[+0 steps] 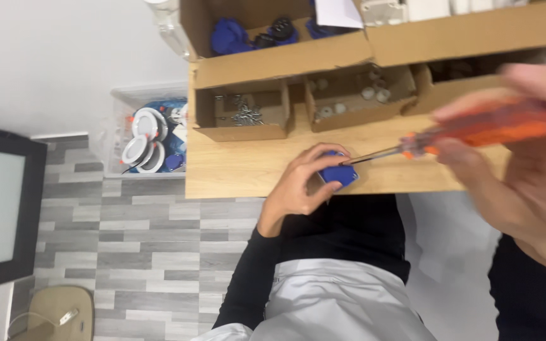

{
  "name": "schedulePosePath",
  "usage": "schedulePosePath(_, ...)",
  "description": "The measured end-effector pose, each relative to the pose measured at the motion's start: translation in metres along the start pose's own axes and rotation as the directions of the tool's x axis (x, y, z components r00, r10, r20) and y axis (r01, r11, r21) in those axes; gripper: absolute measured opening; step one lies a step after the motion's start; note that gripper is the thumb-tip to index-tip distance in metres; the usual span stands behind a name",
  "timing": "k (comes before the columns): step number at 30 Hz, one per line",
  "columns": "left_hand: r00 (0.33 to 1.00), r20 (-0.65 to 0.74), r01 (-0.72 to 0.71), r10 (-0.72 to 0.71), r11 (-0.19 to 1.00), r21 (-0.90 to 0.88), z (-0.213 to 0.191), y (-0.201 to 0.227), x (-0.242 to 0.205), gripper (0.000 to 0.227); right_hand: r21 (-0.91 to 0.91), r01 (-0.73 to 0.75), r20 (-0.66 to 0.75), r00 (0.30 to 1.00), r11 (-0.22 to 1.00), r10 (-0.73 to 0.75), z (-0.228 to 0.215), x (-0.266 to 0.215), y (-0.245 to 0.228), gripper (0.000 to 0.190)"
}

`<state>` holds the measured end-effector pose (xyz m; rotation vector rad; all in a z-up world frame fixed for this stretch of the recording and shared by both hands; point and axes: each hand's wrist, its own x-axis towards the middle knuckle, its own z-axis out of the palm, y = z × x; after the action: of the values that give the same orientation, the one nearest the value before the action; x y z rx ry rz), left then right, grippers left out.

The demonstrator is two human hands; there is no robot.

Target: The person assembles an industrial electrical outlet by placing a black socket insert into a blue housing, then securing the cover with a screwdriver.

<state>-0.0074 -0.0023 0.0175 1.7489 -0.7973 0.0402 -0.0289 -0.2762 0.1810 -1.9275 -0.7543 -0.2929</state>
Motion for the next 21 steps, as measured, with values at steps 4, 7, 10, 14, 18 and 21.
schedulePosePath(4,0.998,-0.033,0.056,-0.052,0.992,0.112,0.006,-0.005,-0.004,0.039,-0.118,-0.31,-0.125,0.947,0.944,0.295,0.003,-0.002,-0.014,0.042)
schedulePosePath(7,0.994,-0.085,0.077,-0.067,0.989,0.122,0.008,-0.004,-0.003,0.041,-0.21,-0.331,-0.173,0.939,0.92,0.298,0.009,-0.004,0.003,0.047)
schedulePosePath(10,0.989,-0.128,0.086,-0.071,0.989,0.119,0.007,-0.001,-0.002,0.043,-0.157,-0.251,-0.207,0.954,0.955,0.217,0.03,0.003,0.022,0.04)
schedulePosePath(14,0.978,-0.204,0.082,-0.045,0.981,0.176,0.009,-0.004,0.0,0.055,0.001,0.162,-0.169,0.973,0.987,-0.159,0.059,0.022,0.065,0.044)
schedulePosePath(18,0.971,-0.239,0.079,-0.026,0.973,0.218,0.008,-0.004,0.001,0.059,-0.062,0.075,-0.081,0.993,0.995,-0.08,0.091,0.043,0.078,0.02)
schedulePosePath(21,0.976,-0.186,0.16,-0.116,0.957,0.241,0.007,-0.005,-0.002,0.059,-0.078,0.156,-0.038,0.987,0.985,-0.159,0.112,0.047,0.104,0.035)
